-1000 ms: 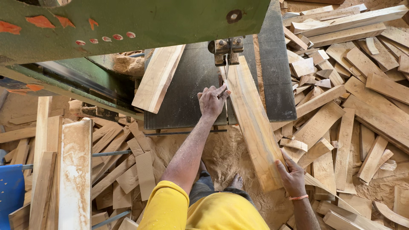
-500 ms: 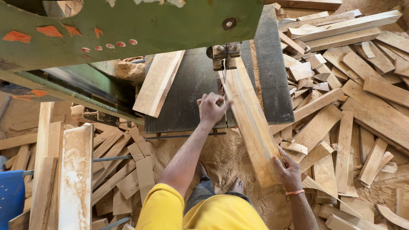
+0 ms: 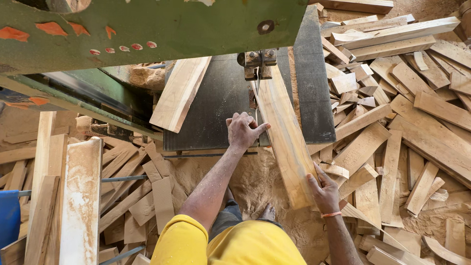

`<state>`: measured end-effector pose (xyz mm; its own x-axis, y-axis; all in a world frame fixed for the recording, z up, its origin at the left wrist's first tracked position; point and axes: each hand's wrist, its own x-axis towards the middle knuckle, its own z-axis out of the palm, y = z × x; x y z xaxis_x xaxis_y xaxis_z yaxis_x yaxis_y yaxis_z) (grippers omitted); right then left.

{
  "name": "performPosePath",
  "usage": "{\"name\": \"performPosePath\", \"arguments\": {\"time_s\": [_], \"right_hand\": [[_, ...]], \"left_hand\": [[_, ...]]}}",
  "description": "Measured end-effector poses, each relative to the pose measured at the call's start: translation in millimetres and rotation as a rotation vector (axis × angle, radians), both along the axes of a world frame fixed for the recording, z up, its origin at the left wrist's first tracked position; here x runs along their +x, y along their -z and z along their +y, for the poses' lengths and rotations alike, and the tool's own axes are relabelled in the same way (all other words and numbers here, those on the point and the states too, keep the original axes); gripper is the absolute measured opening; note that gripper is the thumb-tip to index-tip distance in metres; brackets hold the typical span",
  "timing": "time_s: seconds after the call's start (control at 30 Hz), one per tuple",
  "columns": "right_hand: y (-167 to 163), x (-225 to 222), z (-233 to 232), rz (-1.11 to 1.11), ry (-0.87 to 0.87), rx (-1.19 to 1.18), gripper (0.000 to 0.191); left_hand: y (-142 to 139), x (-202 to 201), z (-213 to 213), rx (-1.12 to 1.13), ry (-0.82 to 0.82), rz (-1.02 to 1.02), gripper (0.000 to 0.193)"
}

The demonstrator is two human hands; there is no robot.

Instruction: The person picks up long wooden strips from a pile of scrap wood and feeds them one at a time through a running band saw, cutting each strip lengthwise, then sets the cut pieces aside and reaches for the next strip.

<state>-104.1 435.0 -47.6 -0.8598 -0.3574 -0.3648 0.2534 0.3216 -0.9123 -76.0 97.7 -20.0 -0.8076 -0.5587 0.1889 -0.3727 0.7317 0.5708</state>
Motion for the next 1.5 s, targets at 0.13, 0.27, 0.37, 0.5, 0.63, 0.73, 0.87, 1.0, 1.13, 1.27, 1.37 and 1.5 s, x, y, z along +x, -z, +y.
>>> {"name": "performPosePath", "arguments": {"time_s": [0.13,0.27,0.37,0.5,0.63,0.73,0.87,1.0,1.13,1.27,1.37,1.5], "right_hand": [[-3,-4,-7,0.037,-0.025,-0.032,0.055],[-5,-7,-12,0.064,-0.043,-0.046,0.055],[-2,-9,-17,0.066,-0.040,-0.072,0.056],[5,-15,-22,0.025,-0.032,-0.116,0.056],[14,-24,-29,0.112,-0.059,-0.171,0.055],[19,-30,-33,0.093,-0.051,-0.185,0.056],[24,-37,-37,0.070,-0.057,-0.209,0.057],[22,-40,-40,0.093,-0.070,-0.163,0.058],[13,-40,-47,0.098,-0.082,-0.159,0.058],[5,-42,-64,0.069,-0.065,-0.069,0.060],[2,-49,-79,0.167,-0.091,-0.093,0.060],[-5,-49,-67,0.168,-0.128,-0.062,0.062]], "left_hand": [[2,-2,1,0.021,-0.044,-0.030,0.060],[5,-4,1,0.035,-0.072,-0.004,0.059],[7,-6,0,0.033,-0.089,-0.009,0.059],[6,-12,-1,0.043,-0.111,-0.022,0.059],[-1,-16,-2,0.032,-0.106,-0.013,0.058],[-7,-12,-4,0.039,-0.052,-0.024,0.058],[-12,-11,-4,0.030,-0.028,-0.012,0.057],[-9,-14,-3,0.015,-0.046,-0.027,0.061],[0,-17,-4,0.015,-0.071,-0.072,0.062],[13,-21,-5,-0.001,-0.115,0.000,0.059],[16,-23,-7,-0.003,-0.137,0.028,0.057],[4,-19,-7,0.037,-0.100,-0.052,0.061]]}}
